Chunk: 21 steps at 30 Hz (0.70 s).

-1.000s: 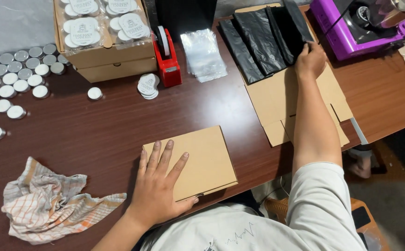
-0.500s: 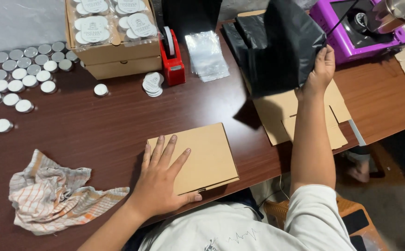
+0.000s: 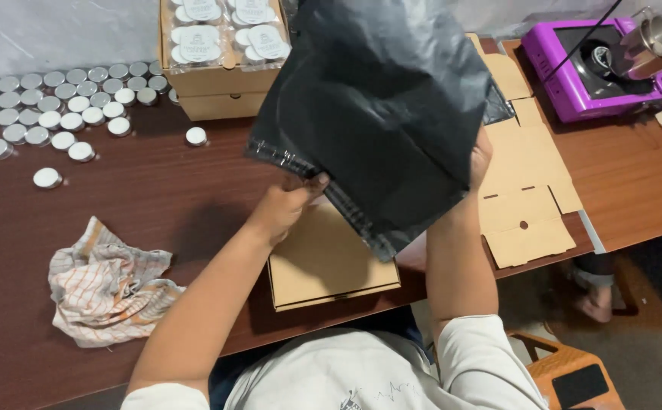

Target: Folding a cardboard box, filling it with small jars, and placing the box into a plastic shipping mailer.

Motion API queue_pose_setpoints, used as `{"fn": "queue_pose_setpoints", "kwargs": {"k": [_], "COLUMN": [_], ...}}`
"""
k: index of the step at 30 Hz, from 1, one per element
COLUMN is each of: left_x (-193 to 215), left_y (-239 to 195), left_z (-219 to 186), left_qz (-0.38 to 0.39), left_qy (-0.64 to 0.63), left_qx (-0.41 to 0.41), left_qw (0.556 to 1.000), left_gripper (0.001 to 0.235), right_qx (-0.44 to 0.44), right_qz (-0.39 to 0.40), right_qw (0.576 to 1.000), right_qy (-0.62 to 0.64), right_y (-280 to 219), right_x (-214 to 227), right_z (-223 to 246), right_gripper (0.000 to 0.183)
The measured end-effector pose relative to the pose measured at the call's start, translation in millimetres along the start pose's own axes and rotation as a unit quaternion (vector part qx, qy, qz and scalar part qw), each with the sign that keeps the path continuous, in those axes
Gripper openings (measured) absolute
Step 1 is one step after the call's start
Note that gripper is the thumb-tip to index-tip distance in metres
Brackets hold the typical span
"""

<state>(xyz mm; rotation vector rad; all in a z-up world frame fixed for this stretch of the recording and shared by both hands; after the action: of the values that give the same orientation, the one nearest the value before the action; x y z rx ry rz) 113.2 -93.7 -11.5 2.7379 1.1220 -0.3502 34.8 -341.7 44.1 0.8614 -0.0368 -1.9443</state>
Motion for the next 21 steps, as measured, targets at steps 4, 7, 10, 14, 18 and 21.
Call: {"fn": "queue_pose_setpoints", "kwargs": {"k": [4, 7, 10, 14, 18, 21], "left_x": [13.5, 28.2, 33.8, 57.4, 53.7, 42.8], "left_y": [-7.5, -24.1, -33.0, -21.7, -24.5, -29.1], "left_z": [4.9, -16.5, -28.9, 17.0, 21.8, 4.1], "left_qz": [-0.112, -0.141, -0.151, -0.150, -0.172, -0.186], "left_qy": [-0.075, 0.003, 0.063, 0.054, 0.088, 0.163], "left_qx": [-0.032, -0.088, -0.103, -0.138, -0.165, -0.179], "left_qw": [0.990, 0.986, 0.981, 0.978, 0.967, 0.952], "left_gripper": [0.006, 0.011, 0.016, 0.037, 0.035, 0.038], "right_qx": [-0.041, -0.075, -0.089, -0.004, 0.125, 0.103], "right_qz": [0.023, 0.054, 0.116, 0.166, 0.257, 0.367], "right_qw": [0.999, 0.996, 0.973, 0.806, 0.762, 0.749], "right_qy": [0.024, -0.012, -0.178, -0.568, -0.582, -0.541], "right_y": [-3.3, 4.0, 5.4, -8.6, -29.4, -60.3], "right_x": [-41.1, 11.2, 39.5, 11.8, -21.7, -58.2], "right_z": [-13.4, -60.3, -79.0, -64.2, -52.7, -42.0], "right_gripper": [0.021, 0.019, 0.018, 0.044, 0.062, 0.074]}}
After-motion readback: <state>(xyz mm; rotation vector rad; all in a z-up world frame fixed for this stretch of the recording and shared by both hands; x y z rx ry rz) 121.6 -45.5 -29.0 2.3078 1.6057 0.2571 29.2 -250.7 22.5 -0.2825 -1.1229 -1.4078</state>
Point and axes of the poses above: each hand's wrist, its own y-axis towards the middle knuckle, its own x-axis out of the back of the hand, z = x × y, the point moved 1 cm from there along y, towards the middle knuckle, and after that the axes turned 12 degrees about z, right-handed, at the moved point
